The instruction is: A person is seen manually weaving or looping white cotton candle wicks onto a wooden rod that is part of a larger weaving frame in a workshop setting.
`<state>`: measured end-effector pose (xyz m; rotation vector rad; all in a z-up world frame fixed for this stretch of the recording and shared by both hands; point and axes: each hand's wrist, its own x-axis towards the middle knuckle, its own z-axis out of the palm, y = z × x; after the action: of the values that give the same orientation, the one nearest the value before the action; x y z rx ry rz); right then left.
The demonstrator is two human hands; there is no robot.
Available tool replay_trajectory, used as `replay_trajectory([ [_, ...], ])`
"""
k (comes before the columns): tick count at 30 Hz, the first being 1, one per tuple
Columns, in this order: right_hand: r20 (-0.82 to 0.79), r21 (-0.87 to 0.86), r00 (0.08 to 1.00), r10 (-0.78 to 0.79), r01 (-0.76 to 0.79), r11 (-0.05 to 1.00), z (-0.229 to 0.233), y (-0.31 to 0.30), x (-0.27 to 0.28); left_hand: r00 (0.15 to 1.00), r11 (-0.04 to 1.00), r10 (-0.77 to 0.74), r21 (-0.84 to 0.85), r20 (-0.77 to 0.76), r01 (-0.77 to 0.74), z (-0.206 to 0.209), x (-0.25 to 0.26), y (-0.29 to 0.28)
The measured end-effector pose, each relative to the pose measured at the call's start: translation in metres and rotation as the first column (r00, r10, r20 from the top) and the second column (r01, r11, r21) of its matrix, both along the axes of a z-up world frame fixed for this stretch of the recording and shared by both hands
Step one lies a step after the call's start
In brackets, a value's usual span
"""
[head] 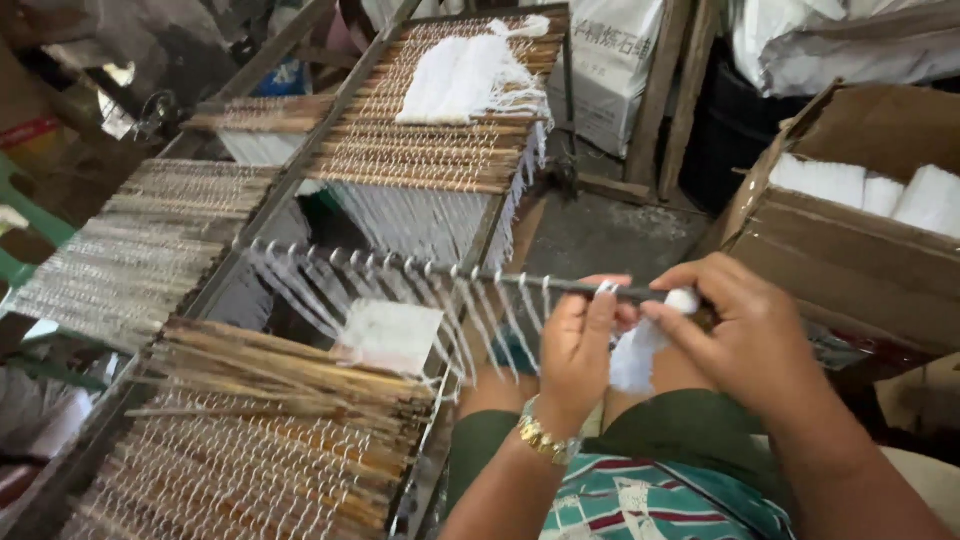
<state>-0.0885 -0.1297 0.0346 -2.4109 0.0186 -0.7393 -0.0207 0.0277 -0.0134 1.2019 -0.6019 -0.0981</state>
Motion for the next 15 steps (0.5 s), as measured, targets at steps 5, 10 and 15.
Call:
replay_trajectory([
  [5, 0.005, 0.011, 0.999, 0.042, -0.042, 0.999, -0.001, -0.007, -0.006, 0.965, 0.980, 0.167, 0.137, -0.203, -0.141, 0.015, 0.014, 0.018],
  [10, -0.056, -0.051, 0.975, -0.214, 0.212, 0.976, -0.042, -0.066, -0.013, 0.948, 0.953, 0.278, 0.165, -0.156, -0.253, 0.019, 0.037, 0.065],
  [15, -0.081, -0.287, 0.747, -0.659, 0.616, 0.734, -0.140, -0.197, -0.020, 0.878, 0.931, 0.366, 0.123, -0.308, -0.344, 0.030, 0.047, 0.108],
])
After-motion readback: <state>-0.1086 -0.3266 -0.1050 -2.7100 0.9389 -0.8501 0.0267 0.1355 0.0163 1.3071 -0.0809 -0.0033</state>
